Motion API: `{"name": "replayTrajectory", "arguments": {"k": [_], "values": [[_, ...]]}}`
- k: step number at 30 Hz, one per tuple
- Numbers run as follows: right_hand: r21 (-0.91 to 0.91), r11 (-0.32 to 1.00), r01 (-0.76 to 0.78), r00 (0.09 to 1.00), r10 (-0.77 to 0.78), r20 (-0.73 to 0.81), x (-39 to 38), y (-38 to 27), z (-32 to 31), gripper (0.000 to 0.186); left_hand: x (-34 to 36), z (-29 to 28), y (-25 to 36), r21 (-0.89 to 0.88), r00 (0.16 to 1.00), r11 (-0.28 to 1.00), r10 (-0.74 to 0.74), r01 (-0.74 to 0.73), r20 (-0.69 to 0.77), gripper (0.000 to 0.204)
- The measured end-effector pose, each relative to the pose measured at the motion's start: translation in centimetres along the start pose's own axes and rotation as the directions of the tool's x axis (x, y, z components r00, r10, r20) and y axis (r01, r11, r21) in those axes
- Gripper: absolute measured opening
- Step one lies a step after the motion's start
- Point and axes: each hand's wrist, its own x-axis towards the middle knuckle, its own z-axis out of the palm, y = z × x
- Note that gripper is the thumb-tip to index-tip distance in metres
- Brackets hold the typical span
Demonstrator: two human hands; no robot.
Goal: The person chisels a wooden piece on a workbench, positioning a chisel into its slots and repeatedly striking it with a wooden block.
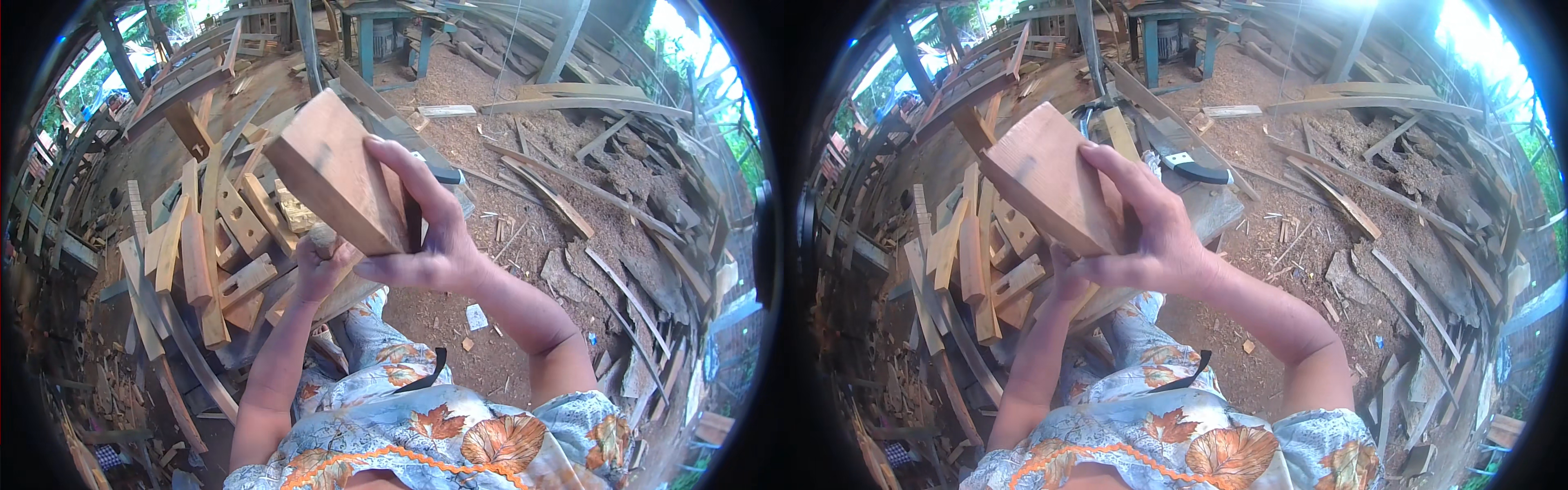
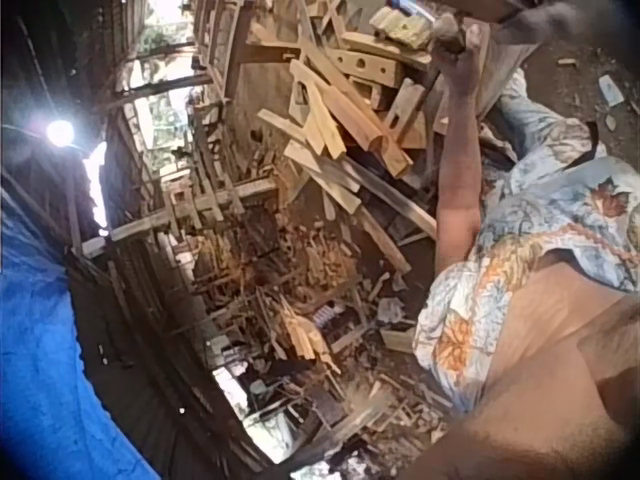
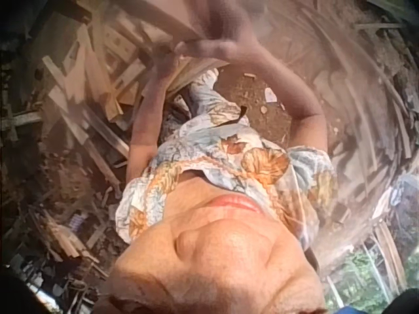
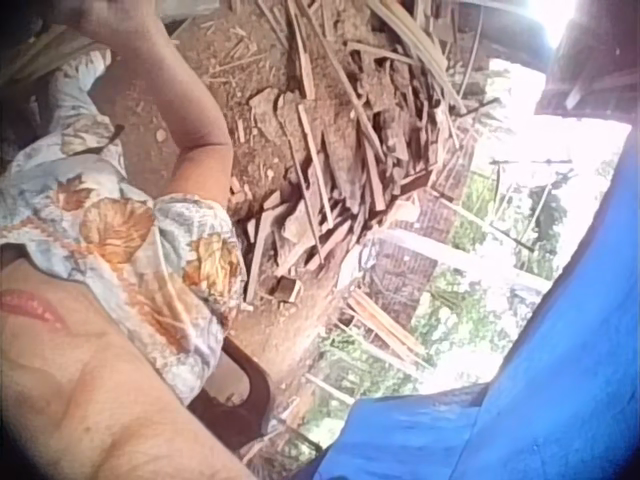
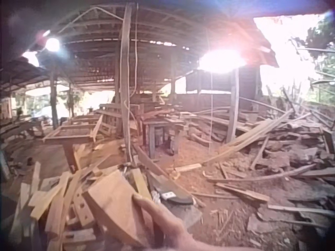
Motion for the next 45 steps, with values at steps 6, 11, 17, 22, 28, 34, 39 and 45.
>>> {"name": "replayTrajectory", "arguments": {"k": [6, 11, 17, 22, 28, 34, 39, 45], "values": [[-0.206, 0.937, -0.282, 0.926, 0.322, 0.196, -1.0, 0.1, -0.6, 0.100, 0.4, 1.4, 0.5, 0.104, 0.989, 0.995, 0.025, -0.010, -0.146, 0.017], [0.034, 0.999, -0.029, 0.995, 0.032, -0.092, -2.1, 0.8, 0.1, 0.098, 0.2, 0.9, 1.2, 0.131, 0.995, 0.987, -0.092, 0.095, -0.029, 0.013], [0.007, 0.890, -0.457, 0.887, 0.455, 0.081, -4.2, 2.5, 0.1, 0.100, -0.5, 0.2, 0.5, 0.145, 0.976, 0.989, 0.033, -0.001, -0.217, 0.013], [0.246, 0.819, -0.518, 0.848, 0.529, 0.023, -6.4, 3.7, 0.4, 0.097, -1.2, -1.6, 0.5, 0.065, 0.908, 0.997, -0.010, 0.041, -0.418, 0.011], [0.248, 0.787, -0.565, 0.811, 0.585, -0.011, -8.2, 4.0, 0.5, 0.098, -0.4, -2.2, 1.5, 0.097, 0.672, 0.991, 0.137, -0.097, -0.728, 0.014], [0.307, 0.802, -0.513, 0.829, 0.556, -0.066, -8.2, 3.9, -0.2, 0.100, -0.9, -0.7, 2.2, 0.029, 0.802, 0.993, 0.106, -0.110, -0.587, 0.021], [0.270, 0.802, -0.533, 0.825, 0.563, -0.046, -8.4, 3.7, 0.1, 0.100, -1.1, -0.6, 1.3, 0.024, 0.857, 0.988, 0.144, -0.153, -0.494, 0.019], [0.273, 0.795, -0.542, 0.819, 0.573, -0.041, -8.5, 4.0, 0.3, 0.101, -1.1, -0.7, 0.3, 0.088, 0.871, 0.985, 0.170, -0.145, -0.460, 0.018]]}}
